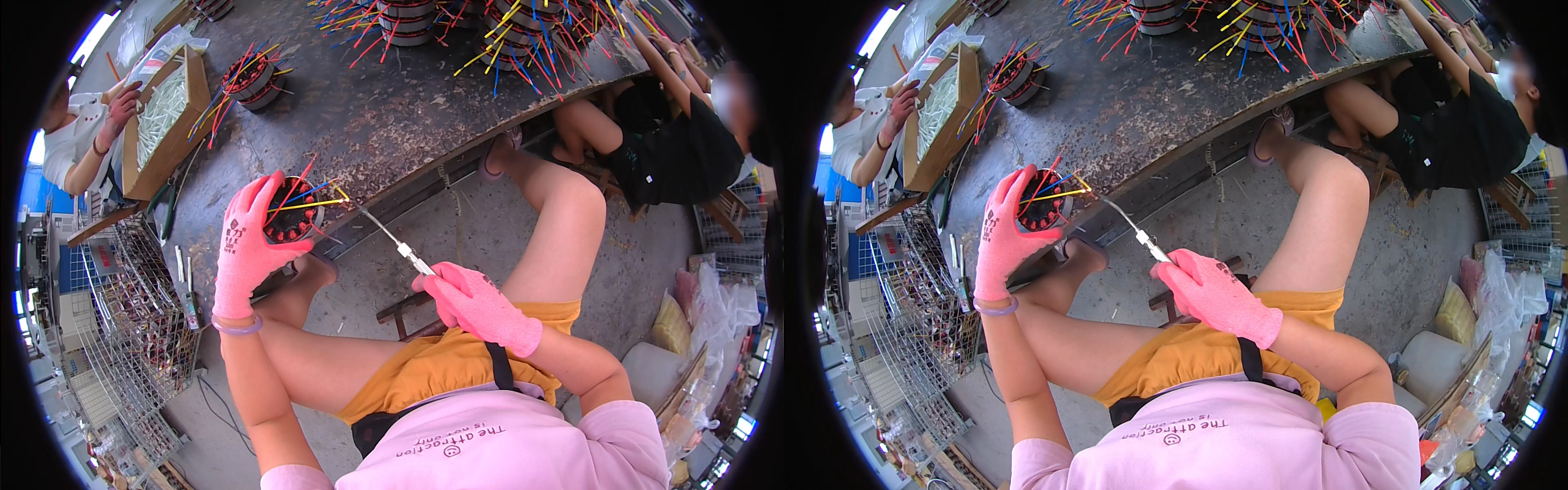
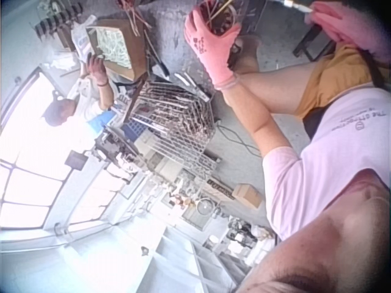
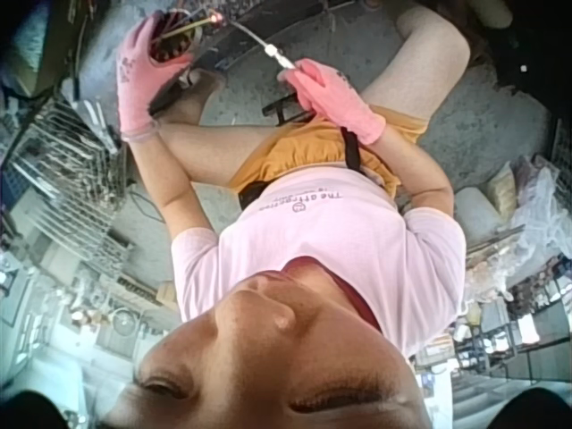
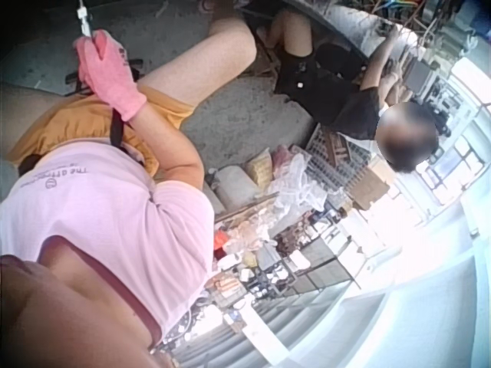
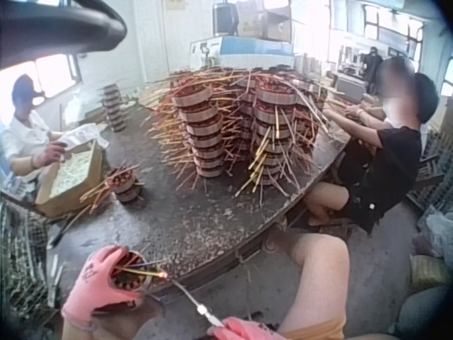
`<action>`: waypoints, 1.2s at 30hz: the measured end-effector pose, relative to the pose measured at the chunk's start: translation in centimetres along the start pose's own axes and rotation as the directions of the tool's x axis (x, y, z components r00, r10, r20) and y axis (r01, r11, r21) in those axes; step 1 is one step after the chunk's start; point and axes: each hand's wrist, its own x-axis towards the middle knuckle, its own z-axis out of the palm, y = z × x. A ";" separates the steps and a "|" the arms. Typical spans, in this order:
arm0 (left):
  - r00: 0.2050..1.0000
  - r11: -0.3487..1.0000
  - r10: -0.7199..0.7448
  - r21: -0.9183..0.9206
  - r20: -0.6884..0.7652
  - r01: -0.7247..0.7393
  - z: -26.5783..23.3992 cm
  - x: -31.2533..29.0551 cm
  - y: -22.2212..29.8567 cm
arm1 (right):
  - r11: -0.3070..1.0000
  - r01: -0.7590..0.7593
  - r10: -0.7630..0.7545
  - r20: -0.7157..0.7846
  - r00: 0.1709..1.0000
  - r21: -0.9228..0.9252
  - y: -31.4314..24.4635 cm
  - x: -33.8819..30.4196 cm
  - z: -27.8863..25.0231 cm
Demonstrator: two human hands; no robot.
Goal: The person holds a metal stator and uses a lighter to heat the insulation at the ends of colored wires, then uses a small metal tool to press or adjust the wires.
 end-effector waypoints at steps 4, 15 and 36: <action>1.000 1.000 0.001 0.002 -0.001 -0.001 -0.2 0.0 0.0 | 1.000 -0.024 0.024 -0.006 1.000 0.003 -0.4 0.0 0.1; 1.000 1.000 -0.003 -0.006 0.003 0.003 -0.1 0.1 0.3 | 0.988 0.085 -0.083 0.018 0.996 -0.130 0.1 0.1 -0.2; 1.000 1.000 0.009 0.004 -0.011 -0.009 -0.1 0.0 0.0 | 0.999 0.014 -0.014 -0.010 1.000 -0.051 0.0 0.1 0.0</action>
